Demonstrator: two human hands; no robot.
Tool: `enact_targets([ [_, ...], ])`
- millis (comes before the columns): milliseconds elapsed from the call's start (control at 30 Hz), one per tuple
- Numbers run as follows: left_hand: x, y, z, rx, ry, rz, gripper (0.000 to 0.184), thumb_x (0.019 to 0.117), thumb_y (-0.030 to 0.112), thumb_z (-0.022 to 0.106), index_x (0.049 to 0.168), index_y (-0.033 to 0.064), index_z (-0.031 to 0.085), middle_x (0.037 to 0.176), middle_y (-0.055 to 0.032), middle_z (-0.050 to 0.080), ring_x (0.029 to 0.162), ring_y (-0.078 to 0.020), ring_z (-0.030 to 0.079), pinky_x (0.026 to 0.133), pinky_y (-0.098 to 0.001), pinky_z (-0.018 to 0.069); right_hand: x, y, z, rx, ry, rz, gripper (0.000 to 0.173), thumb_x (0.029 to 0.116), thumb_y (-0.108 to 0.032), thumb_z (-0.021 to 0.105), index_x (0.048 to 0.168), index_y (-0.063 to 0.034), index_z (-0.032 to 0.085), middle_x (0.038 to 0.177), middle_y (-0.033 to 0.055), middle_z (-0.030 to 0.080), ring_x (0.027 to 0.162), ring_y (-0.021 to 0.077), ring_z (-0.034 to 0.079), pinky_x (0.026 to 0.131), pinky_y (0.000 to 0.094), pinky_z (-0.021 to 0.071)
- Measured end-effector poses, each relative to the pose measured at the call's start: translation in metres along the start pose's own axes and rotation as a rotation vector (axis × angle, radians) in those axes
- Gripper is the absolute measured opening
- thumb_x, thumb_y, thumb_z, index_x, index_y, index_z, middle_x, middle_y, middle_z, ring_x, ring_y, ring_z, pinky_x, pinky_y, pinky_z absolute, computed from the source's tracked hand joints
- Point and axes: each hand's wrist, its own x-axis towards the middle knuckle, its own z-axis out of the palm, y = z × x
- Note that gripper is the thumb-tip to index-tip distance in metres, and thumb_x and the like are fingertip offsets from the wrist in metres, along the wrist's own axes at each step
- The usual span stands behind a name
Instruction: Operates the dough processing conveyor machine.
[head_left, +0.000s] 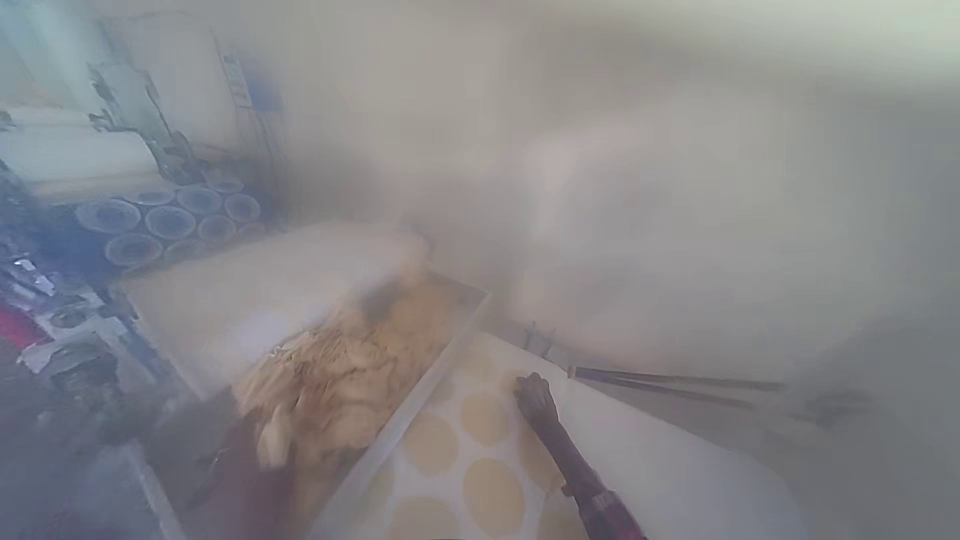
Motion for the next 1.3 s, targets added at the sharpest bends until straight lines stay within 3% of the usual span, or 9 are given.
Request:
enact_targets([
  [267, -0.007, -0.01, 0.019, 0.153, -0.022, 0.151, 0.066, 0.0709, -0.009, 0.074, 0.135, -0.0075, 0.058, 0.134, -0.0432, 0.053, 0.119, -0.0667, 0.053, 0.093, -0.0747, 0.0446, 0.0, -0.001, 0.0, 0.043, 0.096, 0.071, 0.029, 0.1035, -0.008, 0.052, 0.126, 0.0048, 0.066, 0.136, 0.0281, 0.058, 0.131, 0.0409, 0.054, 0.107, 0.0475, 0.0458],
  [400, -0.009, -0.009, 0.019, 0.175, -0.038, 0.187, 0.071, 0.0677, -0.012, 0.075, 0.136, -0.0077, 0.058, 0.134, -0.0443, 0.052, 0.121, -0.0674, 0.051, 0.095, -0.0748, 0.0434, 0.003, -0.009, -0.002, 0.133, 0.105, 0.06, 0.033, 0.1072, -0.014, 0.049, 0.129, 0.0056, 0.064, 0.134, 0.0288, 0.06, 0.129, 0.0416, 0.056, 0.107, 0.05, 0.045],
  [467, -0.01, -0.011, 0.02, 0.187, -0.03, 0.202, 0.071, 0.0668, -0.012, 0.074, 0.136, -0.0073, 0.058, 0.133, -0.0437, 0.053, 0.12, -0.0667, 0.052, 0.095, -0.0737, 0.0447, 0.007, -0.018, -0.001, 0.107, 0.08, 0.072, 0.039, 0.1103, -0.024, 0.044, 0.128, 0.0038, 0.065, 0.136, 0.0278, 0.059, 0.131, 0.041, 0.055, 0.108, 0.0494, 0.0445],
  [567, -0.011, -0.011, 0.021, 0.179, -0.015, 0.209, 0.071, 0.0669, -0.013, 0.074, 0.136, -0.0073, 0.059, 0.133, -0.0436, 0.053, 0.119, -0.0663, 0.053, 0.094, -0.0736, 0.0453, 0.007, -0.029, -0.001, 0.095, 0.044, 0.096, 0.045, 0.1079, -0.034, 0.051, 0.131, 0.003, 0.063, 0.141, 0.0283, 0.055, 0.134, 0.041, 0.052, 0.108, 0.0492, 0.0443],
  [700, -0.011, -0.01, 0.021, 0.174, -0.021, 0.202, 0.07, 0.0674, -0.014, 0.074, 0.135, -0.0071, 0.059, 0.133, -0.0436, 0.053, 0.119, -0.0678, 0.052, 0.093, -0.0738, 0.0455, 0.001, -0.043, -0.001, 0.024, -0.003, 0.119, 0.046, 0.1026, -0.03, 0.062, 0.134, 0.0044, 0.06, 0.145, 0.0295, 0.049, 0.137, 0.0415, 0.048, 0.107, 0.047, 0.0462],
  [967, -0.01, -0.009, 0.021, 0.188, -0.029, 0.199, 0.07, 0.0667, -0.015, 0.073, 0.135, -0.006, 0.06, 0.133, -0.0432, 0.053, 0.12, -0.0675, 0.052, 0.093, -0.074, 0.0456, 0.004, -0.052, -0.004, 0.03, 0.016, 0.119, 0.046, 0.1067, -0.032, 0.054, 0.134, 0.0046, 0.059, 0.144, 0.0305, 0.05, 0.137, 0.0428, 0.049, 0.107, 0.0486, 0.0457],
  [1033, -0.01, -0.009, 0.022, 0.193, -0.023, 0.202, 0.07, 0.0663, -0.015, 0.074, 0.134, -0.0057, 0.061, 0.133, -0.0426, 0.054, 0.119, -0.0665, 0.053, 0.092, -0.0736, 0.0464, 0.008, -0.055, -0.002, 0.028, 0.022, 0.124, 0.05, 0.1074, -0.039, 0.05, 0.135, 0.0025, 0.059, 0.143, 0.0304, 0.051, 0.136, 0.0429, 0.05, 0.106, 0.0497, 0.0465],
  [1167, -0.01, -0.009, 0.023, 0.194, -0.024, 0.206, 0.073, 0.0638, -0.016, 0.075, 0.135, -0.0059, 0.06, 0.133, -0.0426, 0.054, 0.119, -0.0656, 0.053, 0.094, -0.0719, 0.0462, 0.016, -0.061, 0.001, -0.018, 0.002, 0.132, 0.065, 0.1029, -0.055, 0.052, 0.15, -0.0098, 0.051, 0.15, 0.0311, 0.044, 0.137, 0.0465, 0.046, 0.102, 0.0535, 0.0482],
  [1300, -0.01, -0.011, 0.024, 0.19, -0.011, 0.208, 0.073, 0.0627, -0.016, 0.074, 0.134, -0.0054, 0.061, 0.133, -0.0427, 0.054, 0.118, -0.0662, 0.054, 0.093, -0.0726, 0.0465, 0.021, -0.067, 0.005, -0.084, -0.002, 0.15, 0.068, 0.0977, -0.059, 0.059, 0.148, -0.0127, 0.054, 0.149, 0.0309, 0.044, 0.137, 0.0466, 0.045, 0.101, 0.0527, 0.0479],
])
